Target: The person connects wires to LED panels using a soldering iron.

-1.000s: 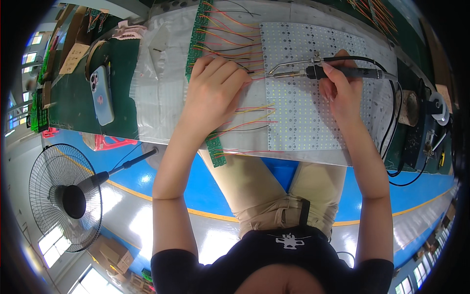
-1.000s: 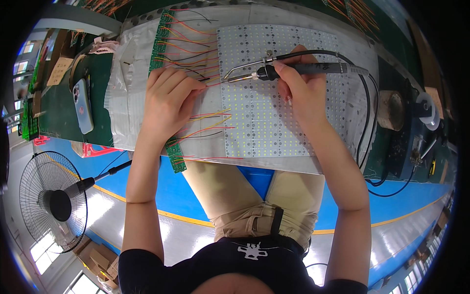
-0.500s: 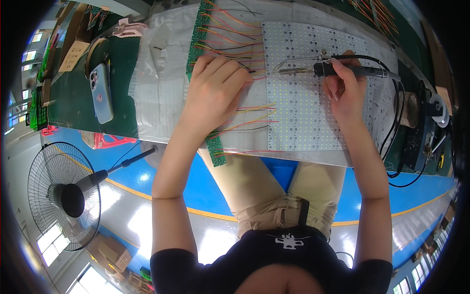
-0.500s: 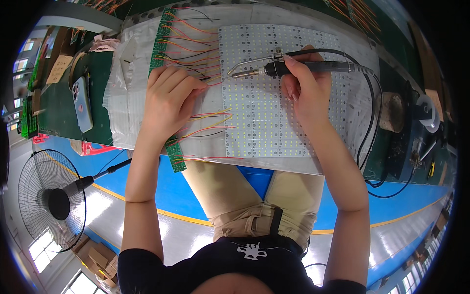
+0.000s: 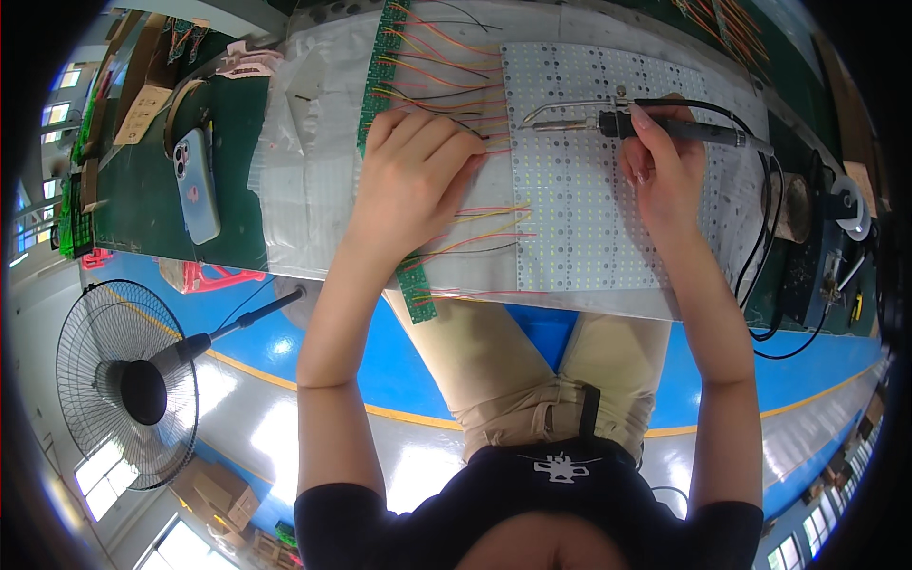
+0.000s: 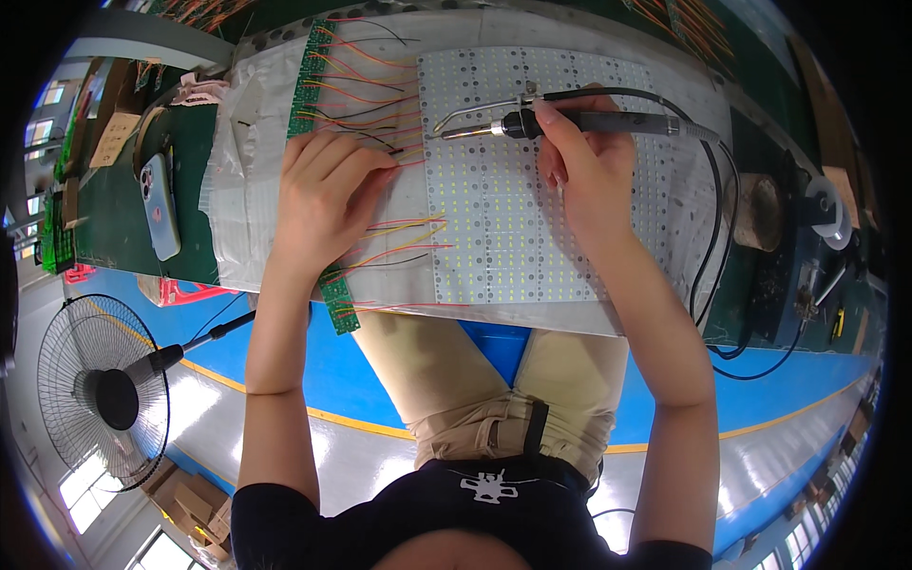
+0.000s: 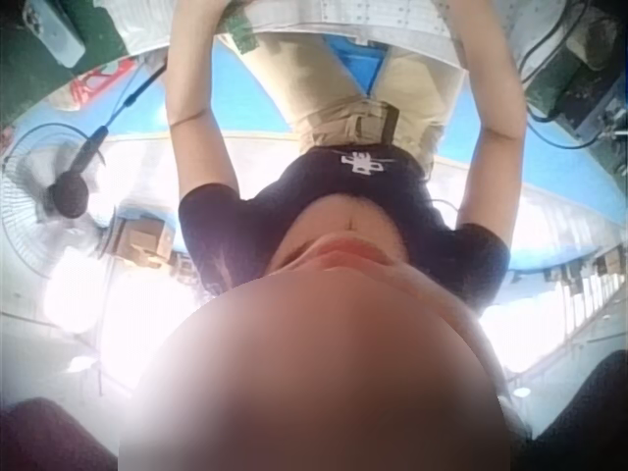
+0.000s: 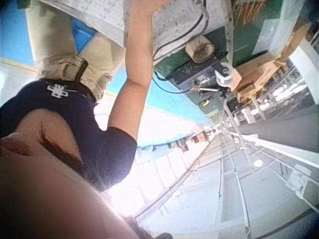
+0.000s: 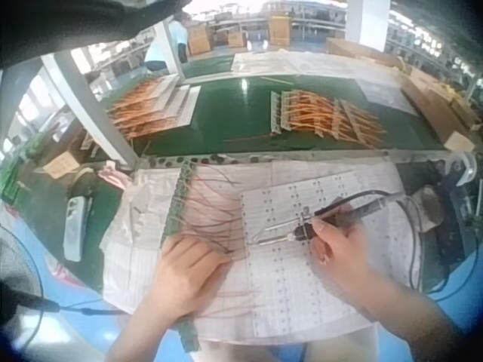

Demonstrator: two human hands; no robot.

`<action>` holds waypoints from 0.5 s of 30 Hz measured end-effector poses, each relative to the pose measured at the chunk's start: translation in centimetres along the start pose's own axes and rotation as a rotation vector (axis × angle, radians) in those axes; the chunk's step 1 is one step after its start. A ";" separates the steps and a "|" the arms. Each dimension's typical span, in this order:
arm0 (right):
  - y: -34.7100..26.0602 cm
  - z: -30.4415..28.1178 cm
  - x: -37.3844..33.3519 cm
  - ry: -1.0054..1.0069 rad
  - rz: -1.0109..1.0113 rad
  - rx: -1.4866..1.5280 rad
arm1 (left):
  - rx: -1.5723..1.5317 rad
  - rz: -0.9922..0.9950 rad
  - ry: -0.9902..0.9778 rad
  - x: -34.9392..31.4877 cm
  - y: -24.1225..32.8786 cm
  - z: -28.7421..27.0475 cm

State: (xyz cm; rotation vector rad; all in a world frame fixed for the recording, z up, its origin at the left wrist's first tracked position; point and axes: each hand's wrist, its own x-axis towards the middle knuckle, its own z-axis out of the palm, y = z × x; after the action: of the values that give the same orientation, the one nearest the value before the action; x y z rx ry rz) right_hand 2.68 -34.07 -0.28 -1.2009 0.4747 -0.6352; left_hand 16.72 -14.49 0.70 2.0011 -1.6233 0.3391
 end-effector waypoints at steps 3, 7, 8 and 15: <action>0.1 0.3 0.0 -0.009 0.025 -0.039 | -0.025 -0.046 -0.033 0.2 0.2 -0.8; 0.1 0.1 0.0 0.005 0.019 -0.011 | 0.007 -0.101 -0.121 1.1 0.2 -1.4; 0.0 0.0 0.0 -0.003 0.027 -0.014 | 0.008 -0.101 -0.123 1.3 0.2 -1.4; 0.1 0.2 0.0 0.002 0.035 -0.007 | -0.044 -0.156 -0.215 2.0 0.3 -0.7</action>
State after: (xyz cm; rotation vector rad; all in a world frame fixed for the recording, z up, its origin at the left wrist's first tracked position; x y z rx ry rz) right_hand 2.82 -33.97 -0.29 -1.1965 0.4990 -0.6049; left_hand 17.03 -15.76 2.40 2.1757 -1.5703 0.0309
